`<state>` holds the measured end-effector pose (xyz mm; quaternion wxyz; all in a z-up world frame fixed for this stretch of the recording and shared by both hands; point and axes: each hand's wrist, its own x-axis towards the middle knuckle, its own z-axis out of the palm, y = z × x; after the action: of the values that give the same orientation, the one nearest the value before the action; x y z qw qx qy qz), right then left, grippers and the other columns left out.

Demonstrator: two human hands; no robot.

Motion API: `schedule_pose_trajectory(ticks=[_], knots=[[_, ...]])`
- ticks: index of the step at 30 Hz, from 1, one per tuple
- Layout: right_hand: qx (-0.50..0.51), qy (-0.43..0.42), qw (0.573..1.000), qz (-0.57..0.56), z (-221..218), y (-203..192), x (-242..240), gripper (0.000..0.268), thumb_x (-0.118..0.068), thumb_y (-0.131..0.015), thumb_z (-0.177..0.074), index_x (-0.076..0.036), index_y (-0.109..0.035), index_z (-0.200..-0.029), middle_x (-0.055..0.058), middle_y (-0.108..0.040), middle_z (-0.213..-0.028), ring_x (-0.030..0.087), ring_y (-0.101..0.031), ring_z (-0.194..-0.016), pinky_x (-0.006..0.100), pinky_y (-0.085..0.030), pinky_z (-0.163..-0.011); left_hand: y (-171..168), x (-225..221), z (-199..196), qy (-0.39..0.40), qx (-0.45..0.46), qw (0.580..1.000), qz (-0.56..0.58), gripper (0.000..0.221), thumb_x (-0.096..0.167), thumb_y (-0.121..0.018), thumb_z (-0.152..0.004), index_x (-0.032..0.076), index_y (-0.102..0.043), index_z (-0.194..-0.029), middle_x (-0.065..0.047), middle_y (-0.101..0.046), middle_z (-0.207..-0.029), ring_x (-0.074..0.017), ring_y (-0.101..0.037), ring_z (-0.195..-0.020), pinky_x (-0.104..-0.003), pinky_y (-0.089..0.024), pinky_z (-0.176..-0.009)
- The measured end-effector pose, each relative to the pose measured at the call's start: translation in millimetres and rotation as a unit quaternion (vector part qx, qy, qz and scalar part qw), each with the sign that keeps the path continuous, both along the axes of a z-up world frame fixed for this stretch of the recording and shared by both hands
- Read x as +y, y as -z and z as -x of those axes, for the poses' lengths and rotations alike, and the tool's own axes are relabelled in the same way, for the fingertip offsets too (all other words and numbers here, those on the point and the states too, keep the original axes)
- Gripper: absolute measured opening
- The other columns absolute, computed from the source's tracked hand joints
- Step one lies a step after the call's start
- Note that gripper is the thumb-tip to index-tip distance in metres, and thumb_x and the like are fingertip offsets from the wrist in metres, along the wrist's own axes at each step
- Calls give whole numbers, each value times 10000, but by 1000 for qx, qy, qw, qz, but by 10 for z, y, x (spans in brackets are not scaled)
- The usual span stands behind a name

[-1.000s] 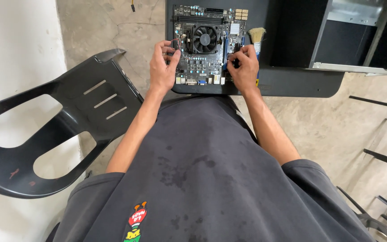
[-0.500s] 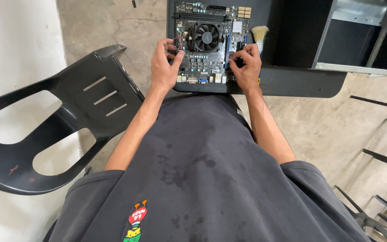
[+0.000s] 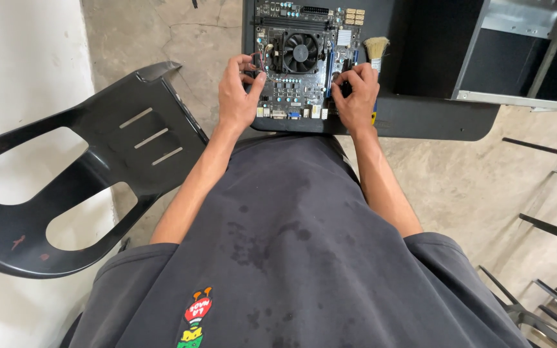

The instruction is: Removing a CPU fan from a motherboard using a screwdriver and a brush for cleaning.

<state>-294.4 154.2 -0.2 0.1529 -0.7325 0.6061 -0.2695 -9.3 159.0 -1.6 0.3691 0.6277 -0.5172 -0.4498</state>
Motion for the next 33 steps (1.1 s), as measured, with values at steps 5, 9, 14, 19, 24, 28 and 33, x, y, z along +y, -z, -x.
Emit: schedule_pose_trajectory(ticks=[5,9,14,19,24,28,33], knots=[[51,19,998,-23,-22,22,34,186,-104,-787,-866,-153,-609,-894,26,-493,-1001,267,-481,-968,425,-319,-709,-3,11,1,4,-9,1000,11,355,314,-640,-1014,114,-511,-1277,-49,-643,-1139,-162,-680,-849,-373,-565,-766],[63,39,997,14,-54,-23,78,183,-107,-808,-875,-166,-635,-884,3,-500,-953,238,-500,-928,401,-321,-705,17,9,8,0,-12,1000,17,344,312,-649,-1009,119,-517,-1260,-47,-647,-1130,-155,-680,-840,-361,-562,-759],[153,-23,984,-91,85,-122,-14,166,-146,-825,-824,-149,-688,-917,-9,-559,-946,269,-512,-934,431,-332,-687,20,16,12,1,-23,1000,3,355,318,-641,-1009,118,-522,-1278,-52,-639,-1148,-150,-679,-861,-363,-568,-788],[250,-72,965,19,58,-58,-112,111,-114,-774,-793,-163,-675,-801,-38,-556,-822,240,-507,-870,413,-303,-669,60,30,32,-6,-27,999,24,341,314,-643,-1011,112,-530,-1261,-56,-629,-1138,-153,-670,-844,-361,-554,-784],[321,-87,942,48,-16,-89,-147,87,-103,-703,-776,-171,-652,-760,-34,-562,-785,220,-505,-826,402,-297,-674,98,44,34,-7,-33,999,28,337,318,-643,-1009,115,-529,-1253,-55,-623,-1140,-159,-664,-844,-369,-549,-779],[349,-101,929,78,-56,-139,-155,66,-89,-669,-760,-145,-638,-742,-23,-556,-755,207,-481,-785,388,-278,-673,74,38,22,-6,-31,999,27,333,321,-646,-1006,123,-528,-1245,-52,-631,-1141,-161,-668,-843,-368,-550,-759],[328,-102,935,88,-44,-139,-125,110,-93,-711,-795,-171,-637,-773,-35,-544,-785,203,-495,-808,384,-283,-682,87,45,21,-7,-39,999,37,323,314,-645,-1009,121,-529,-1241,-53,-626,-1151,-164,-659,-838,-368,-543,-738]])
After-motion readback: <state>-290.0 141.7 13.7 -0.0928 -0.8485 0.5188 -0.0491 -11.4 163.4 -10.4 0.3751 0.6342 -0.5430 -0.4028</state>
